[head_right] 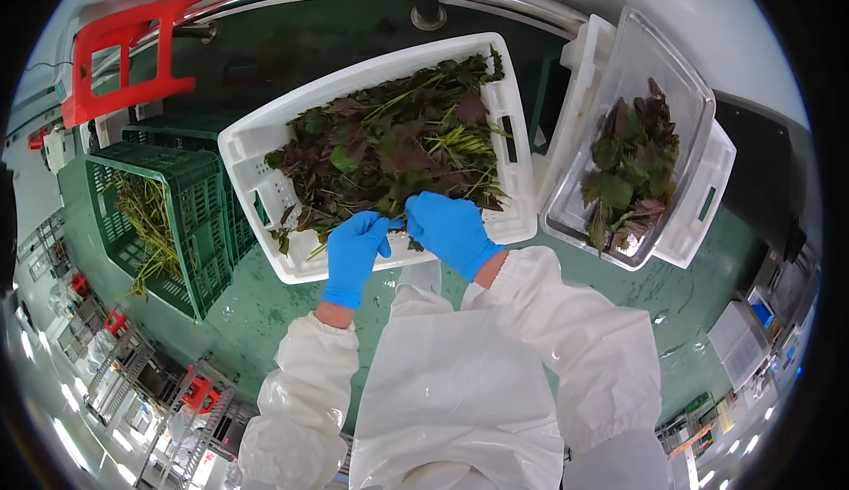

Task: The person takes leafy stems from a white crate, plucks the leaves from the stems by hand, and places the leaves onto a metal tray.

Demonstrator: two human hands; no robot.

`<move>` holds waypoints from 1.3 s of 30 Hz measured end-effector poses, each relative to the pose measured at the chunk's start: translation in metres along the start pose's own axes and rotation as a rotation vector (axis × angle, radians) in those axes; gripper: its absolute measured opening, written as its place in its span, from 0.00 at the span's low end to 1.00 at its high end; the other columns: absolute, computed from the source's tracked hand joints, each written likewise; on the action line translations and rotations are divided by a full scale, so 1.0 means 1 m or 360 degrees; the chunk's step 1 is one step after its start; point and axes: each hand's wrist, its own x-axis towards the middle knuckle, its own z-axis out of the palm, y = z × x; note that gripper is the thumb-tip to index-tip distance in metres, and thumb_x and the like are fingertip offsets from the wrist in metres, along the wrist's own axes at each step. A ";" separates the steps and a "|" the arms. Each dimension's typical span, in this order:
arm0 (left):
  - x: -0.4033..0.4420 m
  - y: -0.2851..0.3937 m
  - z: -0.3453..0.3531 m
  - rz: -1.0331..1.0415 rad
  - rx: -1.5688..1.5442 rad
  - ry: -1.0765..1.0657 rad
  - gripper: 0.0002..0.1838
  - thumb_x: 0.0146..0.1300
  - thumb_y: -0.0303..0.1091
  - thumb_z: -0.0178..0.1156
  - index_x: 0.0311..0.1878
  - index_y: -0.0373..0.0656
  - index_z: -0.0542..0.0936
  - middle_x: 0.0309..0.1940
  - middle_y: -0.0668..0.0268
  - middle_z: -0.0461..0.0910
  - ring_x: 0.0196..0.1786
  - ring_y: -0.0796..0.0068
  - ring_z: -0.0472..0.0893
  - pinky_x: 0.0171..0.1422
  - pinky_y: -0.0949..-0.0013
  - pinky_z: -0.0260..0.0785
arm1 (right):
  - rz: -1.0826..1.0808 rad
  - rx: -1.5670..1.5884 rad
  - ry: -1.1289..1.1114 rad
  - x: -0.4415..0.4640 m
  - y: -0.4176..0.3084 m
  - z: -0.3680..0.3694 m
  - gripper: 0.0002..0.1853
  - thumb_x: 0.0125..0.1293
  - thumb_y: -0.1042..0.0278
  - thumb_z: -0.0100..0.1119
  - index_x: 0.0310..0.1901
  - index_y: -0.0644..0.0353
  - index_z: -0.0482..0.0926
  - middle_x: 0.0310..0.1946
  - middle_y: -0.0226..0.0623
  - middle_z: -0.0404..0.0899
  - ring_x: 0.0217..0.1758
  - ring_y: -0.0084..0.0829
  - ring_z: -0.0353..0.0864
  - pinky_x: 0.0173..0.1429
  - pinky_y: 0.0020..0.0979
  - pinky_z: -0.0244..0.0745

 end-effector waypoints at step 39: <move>-0.030 -0.001 -0.018 0.1012 0.1398 0.0398 0.09 0.57 0.31 0.62 0.42 0.47 0.83 0.27 0.61 0.80 0.26 0.58 0.77 0.31 0.63 0.70 | -0.0575 -0.0759 -0.0009 0.022 0.015 -0.015 0.14 0.59 0.58 0.59 0.48 0.45 0.78 0.23 0.30 0.72 0.26 0.31 0.75 0.25 0.34 0.70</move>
